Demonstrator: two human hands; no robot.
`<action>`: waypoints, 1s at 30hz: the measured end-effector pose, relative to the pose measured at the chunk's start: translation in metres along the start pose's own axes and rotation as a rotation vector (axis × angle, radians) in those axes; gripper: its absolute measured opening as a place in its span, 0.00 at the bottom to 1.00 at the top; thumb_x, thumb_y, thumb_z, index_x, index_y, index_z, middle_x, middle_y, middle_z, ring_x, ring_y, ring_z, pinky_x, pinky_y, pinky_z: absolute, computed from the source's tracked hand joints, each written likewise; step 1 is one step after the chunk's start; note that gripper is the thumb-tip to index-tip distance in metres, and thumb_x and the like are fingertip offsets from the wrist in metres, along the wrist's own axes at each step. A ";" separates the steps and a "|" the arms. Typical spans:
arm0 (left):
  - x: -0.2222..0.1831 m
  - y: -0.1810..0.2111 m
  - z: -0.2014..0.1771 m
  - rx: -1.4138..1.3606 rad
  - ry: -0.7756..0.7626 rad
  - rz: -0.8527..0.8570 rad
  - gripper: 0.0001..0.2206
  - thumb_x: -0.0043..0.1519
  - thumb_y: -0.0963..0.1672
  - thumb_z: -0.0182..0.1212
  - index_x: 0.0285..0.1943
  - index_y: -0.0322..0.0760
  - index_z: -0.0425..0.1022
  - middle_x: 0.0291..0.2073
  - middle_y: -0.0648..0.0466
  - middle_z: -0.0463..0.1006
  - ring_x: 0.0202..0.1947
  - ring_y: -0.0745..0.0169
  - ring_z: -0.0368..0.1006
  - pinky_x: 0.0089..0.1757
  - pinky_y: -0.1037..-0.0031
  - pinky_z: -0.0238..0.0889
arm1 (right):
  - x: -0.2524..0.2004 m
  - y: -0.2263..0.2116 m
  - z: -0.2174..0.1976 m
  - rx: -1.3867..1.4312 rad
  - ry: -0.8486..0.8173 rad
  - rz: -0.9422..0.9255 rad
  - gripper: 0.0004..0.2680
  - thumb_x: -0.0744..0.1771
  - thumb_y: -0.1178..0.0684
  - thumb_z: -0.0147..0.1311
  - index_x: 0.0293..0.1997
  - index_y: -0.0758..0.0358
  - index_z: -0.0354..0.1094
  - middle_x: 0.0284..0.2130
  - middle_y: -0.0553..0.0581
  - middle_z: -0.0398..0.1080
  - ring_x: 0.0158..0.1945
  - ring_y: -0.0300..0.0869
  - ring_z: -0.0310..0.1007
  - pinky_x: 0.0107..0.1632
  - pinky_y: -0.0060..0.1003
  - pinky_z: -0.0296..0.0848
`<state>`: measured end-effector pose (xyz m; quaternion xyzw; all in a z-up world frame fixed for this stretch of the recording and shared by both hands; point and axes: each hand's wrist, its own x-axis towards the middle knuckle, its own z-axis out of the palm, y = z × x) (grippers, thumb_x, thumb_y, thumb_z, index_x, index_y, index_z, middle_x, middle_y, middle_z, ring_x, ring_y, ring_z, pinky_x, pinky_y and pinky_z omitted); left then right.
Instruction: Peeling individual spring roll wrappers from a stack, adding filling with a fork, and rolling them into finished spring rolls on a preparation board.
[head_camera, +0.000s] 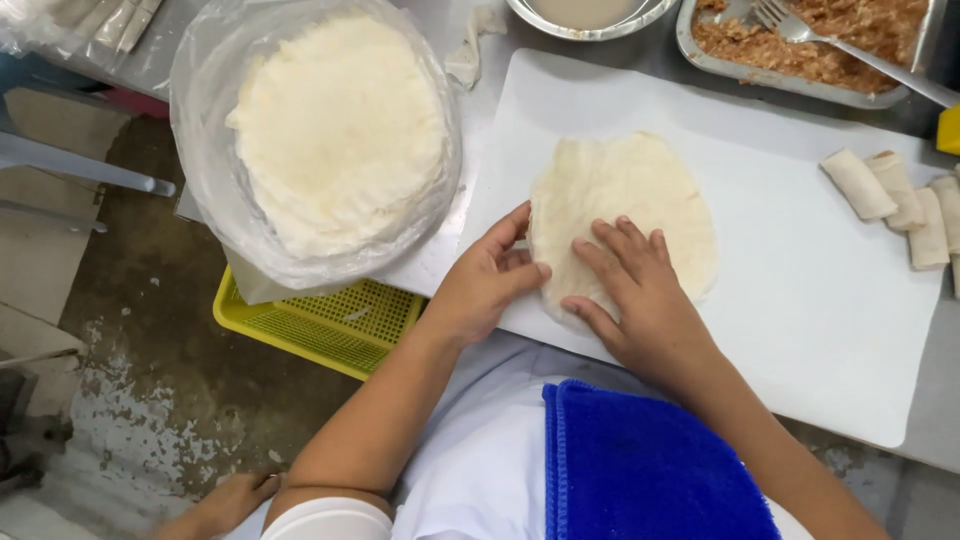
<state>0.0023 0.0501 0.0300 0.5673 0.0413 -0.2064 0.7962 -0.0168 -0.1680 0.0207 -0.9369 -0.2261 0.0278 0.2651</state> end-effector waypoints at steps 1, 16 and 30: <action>-0.003 0.001 -0.001 -0.001 0.001 0.002 0.36 0.59 0.35 0.62 0.79 0.28 0.51 0.58 0.50 0.66 0.54 0.61 0.71 0.56 0.69 0.73 | 0.000 -0.001 0.002 -0.001 0.000 -0.002 0.23 0.68 0.40 0.56 0.71 0.54 0.61 0.66 0.65 0.60 0.73 0.64 0.53 0.73 0.66 0.44; 0.003 -0.009 0.009 0.022 -0.031 0.114 0.40 0.53 0.31 0.58 0.79 0.34 0.52 0.49 0.52 0.64 0.48 0.64 0.71 0.52 0.70 0.76 | 0.008 -0.022 -0.014 0.356 0.266 -0.017 0.07 0.66 0.56 0.63 0.46 0.62 0.78 0.38 0.56 0.77 0.48 0.49 0.79 0.55 0.45 0.76; 0.006 -0.012 0.017 -0.117 -0.022 0.124 0.37 0.53 0.30 0.53 0.77 0.32 0.57 0.50 0.52 0.64 0.47 0.66 0.72 0.50 0.75 0.77 | 0.007 -0.030 -0.010 0.321 0.243 -0.080 0.13 0.67 0.54 0.58 0.55 0.72 0.67 0.42 0.69 0.72 0.49 0.63 0.75 0.54 0.56 0.75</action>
